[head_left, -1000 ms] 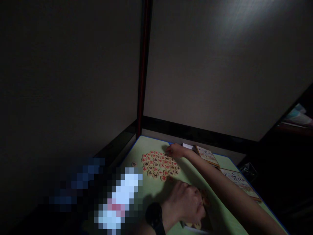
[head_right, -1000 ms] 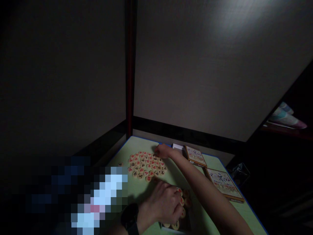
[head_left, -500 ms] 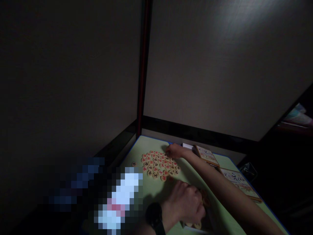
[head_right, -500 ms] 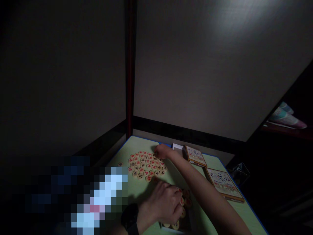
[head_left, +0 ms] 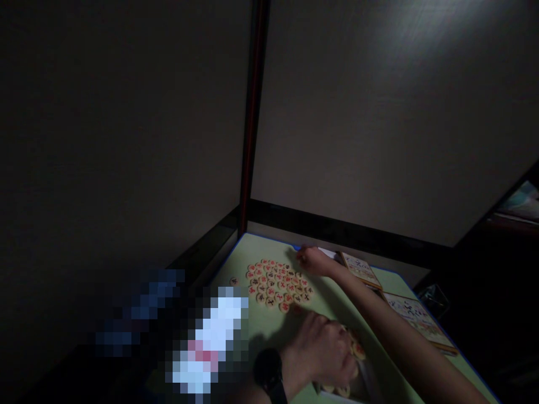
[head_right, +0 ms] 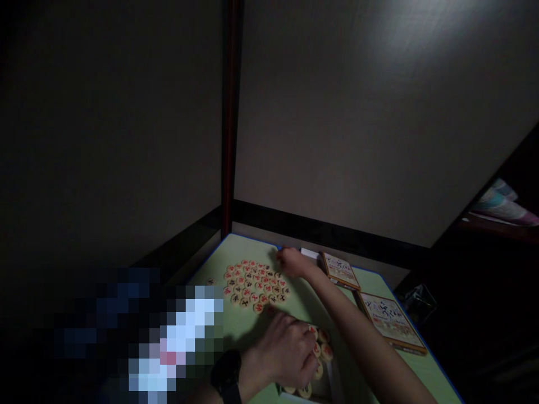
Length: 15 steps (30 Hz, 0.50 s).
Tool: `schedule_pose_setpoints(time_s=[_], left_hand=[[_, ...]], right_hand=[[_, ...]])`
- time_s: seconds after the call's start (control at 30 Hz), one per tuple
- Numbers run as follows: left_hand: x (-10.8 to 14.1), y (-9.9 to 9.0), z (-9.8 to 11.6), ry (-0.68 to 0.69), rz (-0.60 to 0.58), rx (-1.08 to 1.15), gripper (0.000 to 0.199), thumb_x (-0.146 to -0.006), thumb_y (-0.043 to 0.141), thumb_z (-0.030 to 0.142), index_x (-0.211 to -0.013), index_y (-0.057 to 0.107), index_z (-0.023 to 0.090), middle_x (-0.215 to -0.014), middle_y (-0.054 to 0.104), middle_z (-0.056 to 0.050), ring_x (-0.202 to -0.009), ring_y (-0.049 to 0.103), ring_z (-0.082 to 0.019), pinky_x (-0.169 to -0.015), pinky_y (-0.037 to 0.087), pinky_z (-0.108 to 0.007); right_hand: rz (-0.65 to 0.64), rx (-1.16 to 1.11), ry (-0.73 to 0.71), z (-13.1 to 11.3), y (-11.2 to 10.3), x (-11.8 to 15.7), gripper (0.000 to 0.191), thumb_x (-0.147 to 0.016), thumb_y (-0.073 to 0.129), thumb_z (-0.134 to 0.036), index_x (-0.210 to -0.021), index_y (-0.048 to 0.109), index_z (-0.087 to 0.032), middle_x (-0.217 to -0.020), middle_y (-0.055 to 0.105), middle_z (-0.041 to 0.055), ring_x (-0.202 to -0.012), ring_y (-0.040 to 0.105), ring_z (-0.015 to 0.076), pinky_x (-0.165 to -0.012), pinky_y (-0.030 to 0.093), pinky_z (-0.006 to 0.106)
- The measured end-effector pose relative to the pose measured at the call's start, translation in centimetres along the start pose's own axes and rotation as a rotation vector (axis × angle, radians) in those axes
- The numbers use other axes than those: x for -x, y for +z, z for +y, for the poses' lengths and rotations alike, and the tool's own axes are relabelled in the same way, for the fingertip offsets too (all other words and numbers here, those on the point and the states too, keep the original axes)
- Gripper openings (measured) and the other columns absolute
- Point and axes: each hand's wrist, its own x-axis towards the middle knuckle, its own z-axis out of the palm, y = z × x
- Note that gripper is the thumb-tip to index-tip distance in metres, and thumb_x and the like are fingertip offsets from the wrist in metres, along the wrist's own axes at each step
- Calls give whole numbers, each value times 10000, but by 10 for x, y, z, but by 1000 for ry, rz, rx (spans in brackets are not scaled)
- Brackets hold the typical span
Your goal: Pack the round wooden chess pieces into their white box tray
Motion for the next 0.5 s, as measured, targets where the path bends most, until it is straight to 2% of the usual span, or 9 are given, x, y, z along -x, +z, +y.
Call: schedule_pose_setpoints(time_s=[0.17,0.23,0.33,0.5], left_hand=[[0,-2,-2,-3,-19,-10,267,-842,503,325,-909,681,137,-891,717,-99,-797,655,-237,-757,512,-401],[0,-3,-3,-19,-10,-12,257,-850,500,325,-921,669,145,-892,712,-97,-809,657,-241,-764,520,-408],[1,-6,-5,-64,27,-31,236,-870,484,315,-931,645,154,-903,703,-92,-826,657,-248,-767,528,-411],[1,-17,-1,-183,125,-63,180,-901,456,257,-902,620,183,-890,697,-68,-829,659,-232,-751,524,-373]], right_hand=[[93,-82,10,12,-7,46,292,-768,536,-72,-965,735,-157,-916,736,84,-786,665,178,-717,474,238],[212,-216,-14,19,-4,71,252,-768,548,-102,-928,732,-164,-880,731,78,-751,660,176,-719,491,259],[338,-375,-11,30,8,112,207,-797,557,-202,-919,725,-197,-956,723,83,-776,663,186,-696,515,288],[517,-522,146,39,37,157,251,-817,566,-347,-987,698,-216,-957,724,89,-753,654,208,-667,534,325]])
